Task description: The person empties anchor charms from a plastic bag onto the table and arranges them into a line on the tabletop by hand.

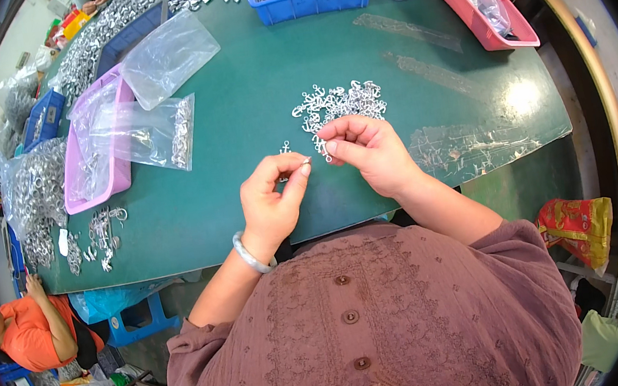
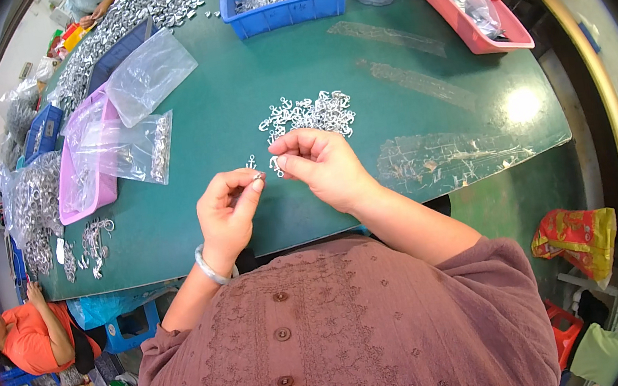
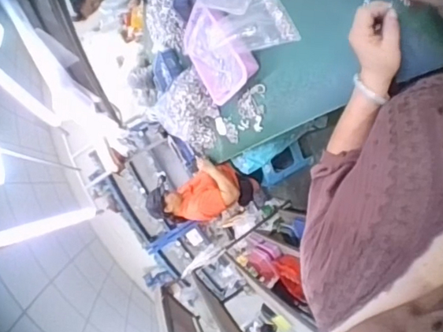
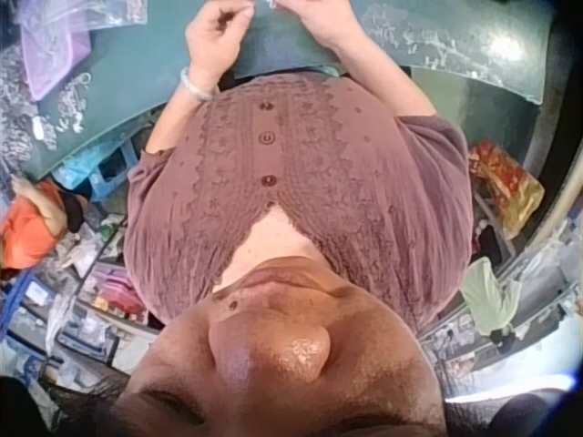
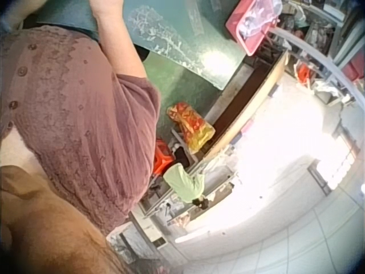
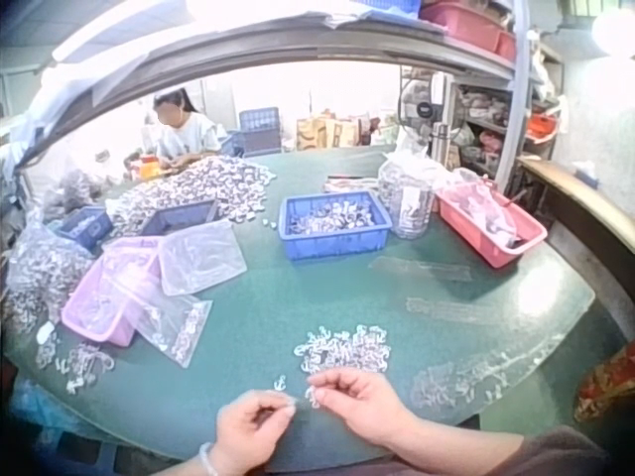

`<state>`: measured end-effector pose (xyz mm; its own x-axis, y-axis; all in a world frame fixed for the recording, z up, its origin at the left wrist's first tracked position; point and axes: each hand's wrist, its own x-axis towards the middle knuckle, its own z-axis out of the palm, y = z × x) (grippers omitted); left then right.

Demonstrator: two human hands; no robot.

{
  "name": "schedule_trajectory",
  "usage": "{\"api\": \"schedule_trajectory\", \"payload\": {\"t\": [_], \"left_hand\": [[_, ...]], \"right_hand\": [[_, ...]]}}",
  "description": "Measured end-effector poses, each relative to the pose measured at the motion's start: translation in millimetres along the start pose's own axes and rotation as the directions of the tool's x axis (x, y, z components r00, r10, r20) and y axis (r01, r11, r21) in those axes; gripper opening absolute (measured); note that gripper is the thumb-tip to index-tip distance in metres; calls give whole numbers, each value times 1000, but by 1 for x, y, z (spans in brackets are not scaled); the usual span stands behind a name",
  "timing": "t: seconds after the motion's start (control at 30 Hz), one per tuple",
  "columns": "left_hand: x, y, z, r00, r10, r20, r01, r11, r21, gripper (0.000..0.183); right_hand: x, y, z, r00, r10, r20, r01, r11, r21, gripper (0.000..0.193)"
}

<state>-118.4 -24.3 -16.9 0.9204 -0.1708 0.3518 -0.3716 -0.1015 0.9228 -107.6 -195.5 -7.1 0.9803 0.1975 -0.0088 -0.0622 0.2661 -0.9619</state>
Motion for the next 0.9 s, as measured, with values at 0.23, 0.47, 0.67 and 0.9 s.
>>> {"api": "schedule_trajectory", "payload": {"t": [0.23, 0.47, 0.67, 0.9], "left_hand": [[5, 12, -3, 840, -503, 201, 528, 676, -514, 16], [5, 13, 0, 862, -477, 172, 494, 715, -495, 19], [5, 15, 4, 879, -452, 151, 470, 768, -434, 18], [5, 16, 4, 877, -445, 180, 478, 777, -409, 11]], "right_hand": [[1, -2, -12, 960, 274, 51, -268, 859, 435, 8], [-3, -6, -2, 960, 266, 90, -279, 944, 175, 10], [-2, -8, 1, 972, 212, 102, -218, 975, 49, 10], [-2, -4, -1, 966, 237, 99, -242, 969, 48, 9]]}}
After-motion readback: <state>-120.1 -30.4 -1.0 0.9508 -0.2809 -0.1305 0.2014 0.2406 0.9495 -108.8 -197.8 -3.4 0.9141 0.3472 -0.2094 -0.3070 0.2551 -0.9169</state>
